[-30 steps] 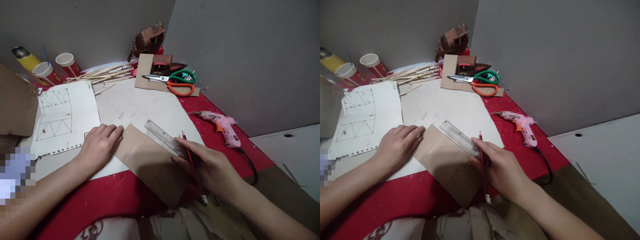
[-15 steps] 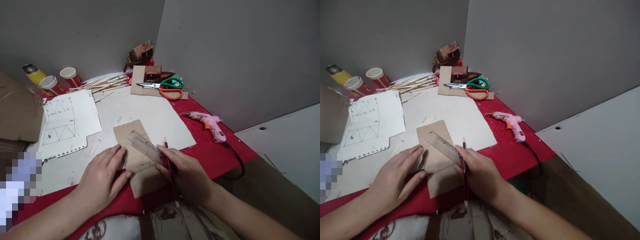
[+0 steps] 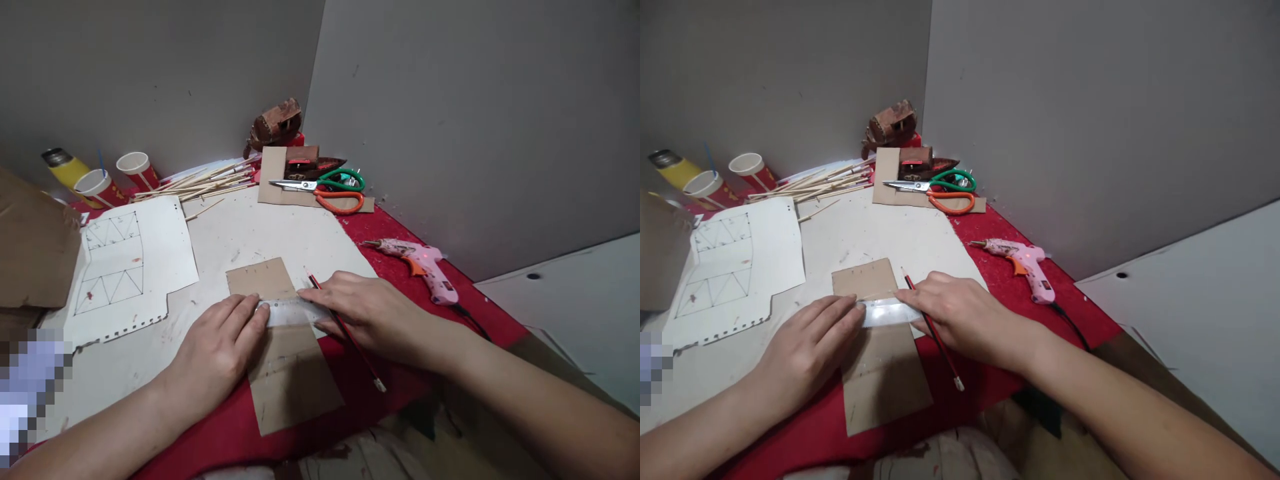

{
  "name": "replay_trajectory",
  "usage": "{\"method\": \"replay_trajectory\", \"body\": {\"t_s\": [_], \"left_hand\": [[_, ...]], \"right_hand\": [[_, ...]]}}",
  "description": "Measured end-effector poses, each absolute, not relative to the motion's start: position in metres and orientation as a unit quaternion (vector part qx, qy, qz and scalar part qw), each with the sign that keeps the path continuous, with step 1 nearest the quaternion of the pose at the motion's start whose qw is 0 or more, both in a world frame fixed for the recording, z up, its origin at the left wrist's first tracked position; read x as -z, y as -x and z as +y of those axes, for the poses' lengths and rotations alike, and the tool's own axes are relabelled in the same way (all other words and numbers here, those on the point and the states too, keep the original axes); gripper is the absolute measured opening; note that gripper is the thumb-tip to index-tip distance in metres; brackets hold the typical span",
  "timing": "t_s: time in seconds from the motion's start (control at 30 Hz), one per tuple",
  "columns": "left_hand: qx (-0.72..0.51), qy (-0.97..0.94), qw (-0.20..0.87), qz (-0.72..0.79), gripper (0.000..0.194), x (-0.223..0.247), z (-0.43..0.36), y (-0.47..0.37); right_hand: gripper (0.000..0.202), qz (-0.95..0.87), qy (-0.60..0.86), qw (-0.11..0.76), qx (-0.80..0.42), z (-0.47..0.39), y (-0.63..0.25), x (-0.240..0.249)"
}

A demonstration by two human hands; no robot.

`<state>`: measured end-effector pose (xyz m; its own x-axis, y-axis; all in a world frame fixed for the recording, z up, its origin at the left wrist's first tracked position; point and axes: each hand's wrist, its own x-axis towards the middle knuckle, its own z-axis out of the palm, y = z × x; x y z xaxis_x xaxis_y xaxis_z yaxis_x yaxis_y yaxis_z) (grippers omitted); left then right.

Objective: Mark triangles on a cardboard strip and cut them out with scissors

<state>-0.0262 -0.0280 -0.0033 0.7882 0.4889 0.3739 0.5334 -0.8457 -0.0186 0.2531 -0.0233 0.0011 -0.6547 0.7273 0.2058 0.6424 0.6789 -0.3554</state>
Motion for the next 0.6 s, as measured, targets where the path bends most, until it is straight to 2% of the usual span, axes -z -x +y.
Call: {"method": "replay_trajectory", "body": {"t_s": [0.17, 0.3, 0.47, 0.6], "left_hand": [[0.204, 0.929, -0.042, -0.307, 0.028, 0.002, -0.006, 0.025], [0.228, 0.903, -0.107, -0.348, 0.026, 0.004, 0.004, 0.029], [0.238, 0.907, -0.099, -0.333, 0.028, 0.008, 0.005, 0.033], [0.231, 0.914, -0.074, -0.326, 0.031, 0.006, 0.005, 0.033]], "right_hand": [[0.037, -0.908, 0.363, 0.151, -0.147, 0.007, -0.260, -0.004], [0.034, -0.905, 0.348, 0.183, -0.162, 0.023, -0.271, 0.008], [0.023, -0.902, 0.327, 0.231, -0.162, 0.026, -0.277, 0.020], [0.022, -0.901, 0.325, 0.248, -0.144, 0.025, -0.275, 0.018]]}}
